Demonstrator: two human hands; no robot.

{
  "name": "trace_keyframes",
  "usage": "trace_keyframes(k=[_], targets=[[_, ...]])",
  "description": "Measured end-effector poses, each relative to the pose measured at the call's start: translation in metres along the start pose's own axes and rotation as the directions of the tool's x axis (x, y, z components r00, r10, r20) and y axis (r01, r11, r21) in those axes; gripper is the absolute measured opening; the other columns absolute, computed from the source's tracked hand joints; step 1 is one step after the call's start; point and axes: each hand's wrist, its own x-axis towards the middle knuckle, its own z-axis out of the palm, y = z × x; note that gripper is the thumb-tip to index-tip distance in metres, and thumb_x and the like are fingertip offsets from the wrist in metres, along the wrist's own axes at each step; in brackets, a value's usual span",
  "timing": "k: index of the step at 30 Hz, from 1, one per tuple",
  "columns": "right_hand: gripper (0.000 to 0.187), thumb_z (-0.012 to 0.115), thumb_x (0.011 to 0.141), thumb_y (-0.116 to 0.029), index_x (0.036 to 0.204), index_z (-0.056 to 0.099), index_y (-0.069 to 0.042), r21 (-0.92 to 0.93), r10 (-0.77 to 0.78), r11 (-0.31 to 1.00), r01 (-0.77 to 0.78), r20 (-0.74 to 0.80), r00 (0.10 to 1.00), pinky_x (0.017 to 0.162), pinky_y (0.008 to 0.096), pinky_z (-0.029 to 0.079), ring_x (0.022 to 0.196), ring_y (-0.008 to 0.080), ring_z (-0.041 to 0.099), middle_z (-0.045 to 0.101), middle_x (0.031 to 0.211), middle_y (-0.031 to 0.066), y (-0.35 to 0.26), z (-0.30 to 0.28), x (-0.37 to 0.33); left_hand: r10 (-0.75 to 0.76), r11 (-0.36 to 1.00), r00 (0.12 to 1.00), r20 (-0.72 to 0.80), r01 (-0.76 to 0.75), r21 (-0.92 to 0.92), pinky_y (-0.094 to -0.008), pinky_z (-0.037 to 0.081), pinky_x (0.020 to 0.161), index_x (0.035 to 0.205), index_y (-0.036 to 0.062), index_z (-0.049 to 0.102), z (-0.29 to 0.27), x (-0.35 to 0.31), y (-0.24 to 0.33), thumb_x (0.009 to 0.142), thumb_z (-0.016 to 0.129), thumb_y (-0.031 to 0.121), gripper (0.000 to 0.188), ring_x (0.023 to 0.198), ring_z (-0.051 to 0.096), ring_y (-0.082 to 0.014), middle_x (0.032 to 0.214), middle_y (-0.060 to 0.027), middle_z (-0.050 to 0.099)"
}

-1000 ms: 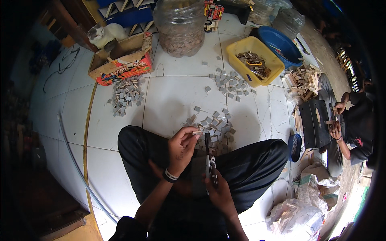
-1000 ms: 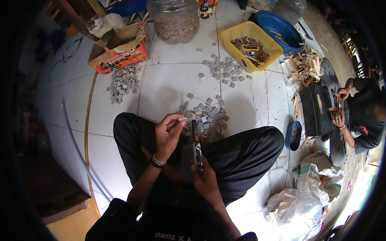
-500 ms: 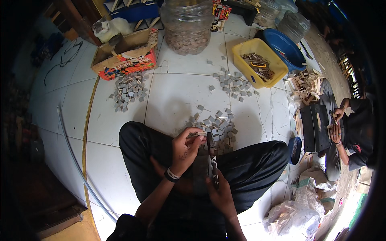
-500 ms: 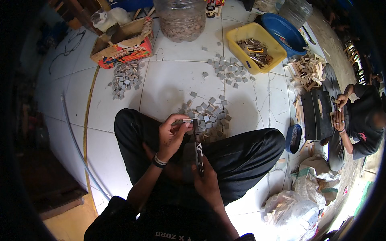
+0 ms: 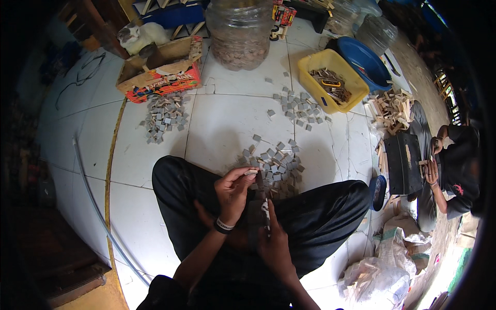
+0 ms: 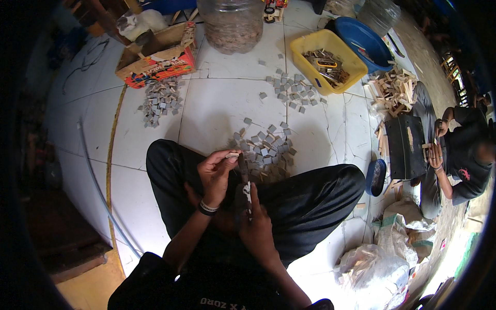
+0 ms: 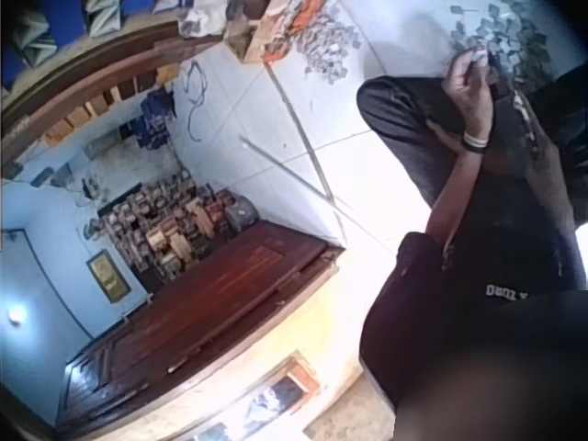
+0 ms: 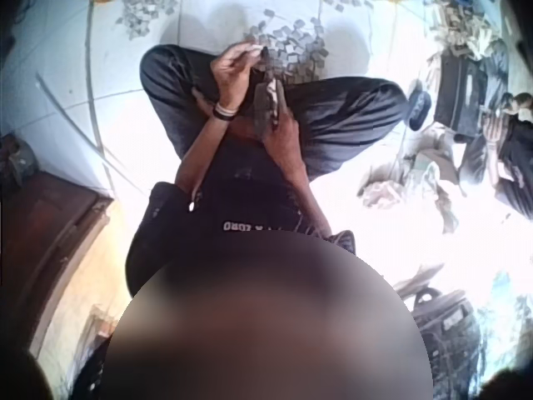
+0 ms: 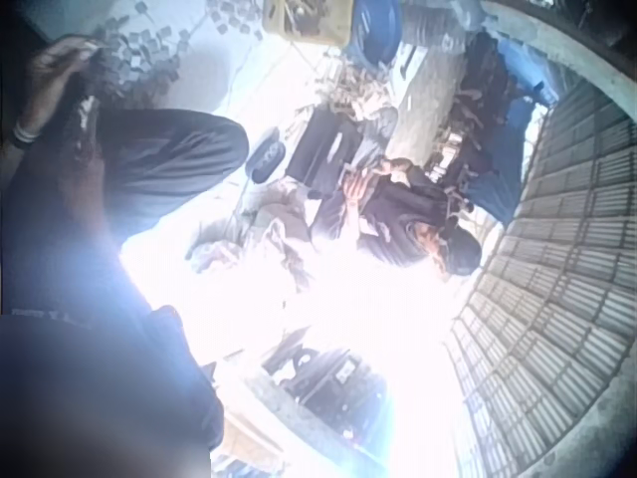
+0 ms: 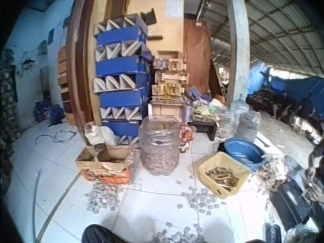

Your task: The person sits on the floor and repeatedly picks up small rectangular blocks, trims them with pliers, and places the trimmed pieces on the floor. The person continues this cycle for the duration of the clip.

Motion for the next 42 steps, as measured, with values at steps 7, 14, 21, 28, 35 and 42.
trace_keyframes(k=[7, 14, 21, 28, 35, 42], targets=[[0.088, 0.061, 0.093, 0.003, 0.169, 0.022, -0.013, -0.335, 0.023, 0.942, -0.032, -0.030, 0.999, 0.074, 0.0552, 0.055, 0.082, 0.0464, 0.065, 0.057, 0.100, 0.0239, -0.001, 0.008, 0.001, 0.041, 0.946, 0.997, 0.067, -0.060, 0.319, -0.0253, 0.059, 0.087, 0.113, -0.0081, 0.075, -0.012, 0.003, 0.009, 0.099, 0.073, 0.003, 0.018, 0.095, 0.073, -0.0117, 0.109, -0.0133, 0.079], [0.079, 0.060, 0.096, 0.002, 0.167, 0.028, -0.009, -0.132, 0.092, 0.986, -0.099, -0.060, 0.994, 0.090, 0.0494, 0.056, 0.109, 0.0485, 0.066, 0.061, 0.125, 0.0302, -0.018, -0.009, 0.001, -0.095, 0.979, 0.995, 0.003, 0.093, 0.179, -0.0305, 0.063, 0.087, 0.118, -0.0107, 0.072, -0.018, 0.012, 0.022, 0.101, 0.074, 0.009, 0.026, 0.095, 0.076, -0.0175, 0.105, -0.0150, 0.078], [0.078, 0.061, 0.097, 0.007, 0.166, 0.031, -0.013, -0.038, -0.084, 0.996, 0.086, 0.059, 0.995, 0.094, 0.0497, 0.055, 0.119, 0.0483, 0.066, 0.061, 0.134, 0.0274, -0.020, -0.039, 0.002, -0.250, 0.961, 0.967, 0.044, 0.242, 0.132, -0.0344, 0.065, 0.086, 0.120, -0.0128, 0.069, -0.024, 0.020, 0.063, 0.101, 0.075, 0.014, 0.033, 0.094, 0.078, -0.0230, 0.102, -0.0180, 0.078], [0.079, 0.063, 0.095, 0.009, 0.165, 0.035, -0.012, 0.021, -0.095, 0.995, 0.093, 0.082, 0.992, 0.096, 0.0461, 0.054, 0.117, 0.0451, 0.066, 0.062, 0.133, 0.0255, -0.020, -0.036, 0.001, -0.288, 0.951, 0.953, 0.099, 0.272, 0.145, -0.0334, 0.066, 0.084, 0.120, -0.0123, 0.070, -0.024, 0.018, 0.080, 0.101, 0.073, 0.012, 0.031, 0.091, 0.078, -0.0214, 0.099, -0.0167, 0.078], [0.080, 0.064, 0.094, 0.010, 0.165, 0.036, -0.012, -0.008, -0.105, 0.994, 0.106, 0.111, 0.988, 0.094, 0.0453, 0.054, 0.114, 0.0429, 0.066, 0.061, 0.128, 0.0249, -0.019, -0.038, -0.001, -0.295, 0.948, 0.947, 0.131, 0.272, 0.167, -0.0339, 0.066, 0.084, 0.120, -0.0120, 0.070, -0.024, 0.016, 0.083, 0.101, 0.074, 0.013, 0.031, 0.091, 0.078, -0.0223, 0.099, -0.0172, 0.078], [0.080, 0.064, 0.093, 0.010, 0.165, 0.036, -0.012, -0.013, -0.107, 0.994, 0.109, 0.100, 0.989, 0.090, 0.0438, 0.054, 0.107, 0.0409, 0.067, 0.061, 0.123, 0.0230, -0.022, -0.038, -0.001, -0.292, 0.947, 0.948, 0.129, 0.268, 0.177, -0.0349, 0.066, 0.083, 0.119, -0.0110, 0.071, -0.024, 0.016, 0.086, 0.100, 0.076, 0.014, 0.032, 0.092, 0.079, -0.0241, 0.099, -0.0186, 0.079]])
